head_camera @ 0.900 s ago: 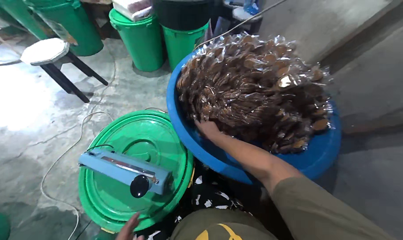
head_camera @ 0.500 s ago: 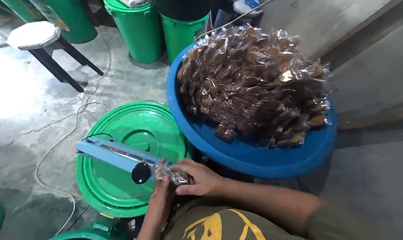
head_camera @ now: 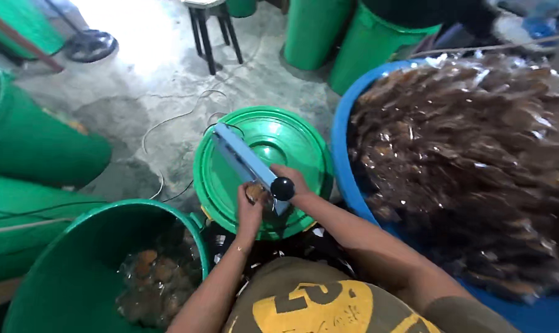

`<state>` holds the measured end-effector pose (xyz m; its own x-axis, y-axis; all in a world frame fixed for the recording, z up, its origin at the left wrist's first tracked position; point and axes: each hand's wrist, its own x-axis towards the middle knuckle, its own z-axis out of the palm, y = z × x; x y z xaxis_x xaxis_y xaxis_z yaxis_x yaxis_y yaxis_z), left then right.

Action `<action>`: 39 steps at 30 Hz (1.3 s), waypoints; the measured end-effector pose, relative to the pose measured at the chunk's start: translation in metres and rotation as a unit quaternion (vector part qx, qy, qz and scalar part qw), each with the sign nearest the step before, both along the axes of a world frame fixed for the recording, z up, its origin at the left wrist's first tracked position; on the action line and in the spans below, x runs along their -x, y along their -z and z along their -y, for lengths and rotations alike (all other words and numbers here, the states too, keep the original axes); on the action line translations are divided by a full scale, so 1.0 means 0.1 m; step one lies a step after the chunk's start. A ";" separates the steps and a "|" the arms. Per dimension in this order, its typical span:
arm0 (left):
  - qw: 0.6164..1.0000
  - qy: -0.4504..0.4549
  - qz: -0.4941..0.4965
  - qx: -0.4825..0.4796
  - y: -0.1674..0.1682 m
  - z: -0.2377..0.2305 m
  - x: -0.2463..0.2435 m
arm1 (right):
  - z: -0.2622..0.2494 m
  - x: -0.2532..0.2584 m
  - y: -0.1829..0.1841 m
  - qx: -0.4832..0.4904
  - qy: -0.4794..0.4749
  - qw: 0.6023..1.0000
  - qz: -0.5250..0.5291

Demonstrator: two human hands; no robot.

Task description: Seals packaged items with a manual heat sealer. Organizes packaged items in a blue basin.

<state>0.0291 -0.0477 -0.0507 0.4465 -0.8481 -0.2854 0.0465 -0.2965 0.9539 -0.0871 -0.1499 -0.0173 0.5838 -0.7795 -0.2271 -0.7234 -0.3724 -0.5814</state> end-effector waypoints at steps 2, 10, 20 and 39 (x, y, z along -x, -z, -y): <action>0.998 -0.037 -0.044 -0.008 -0.11 0.16 -0.05 | 0.27 -0.14 -0.11 -0.030 0.011 0.999 -0.031; 0.989 -0.097 -0.111 -0.002 -0.17 0.40 -0.46 | -0.08 -0.20 -0.88 -0.073 -0.166 0.968 -0.175; 0.943 -0.226 -0.246 -0.017 -0.23 0.23 -0.72 | -0.39 -0.06 -0.10 0.206 -0.065 0.974 0.072; 0.996 -0.024 0.029 0.076 -0.23 -0.65 -0.87 | -0.14 1.21 -0.36 0.225 0.100 0.951 0.185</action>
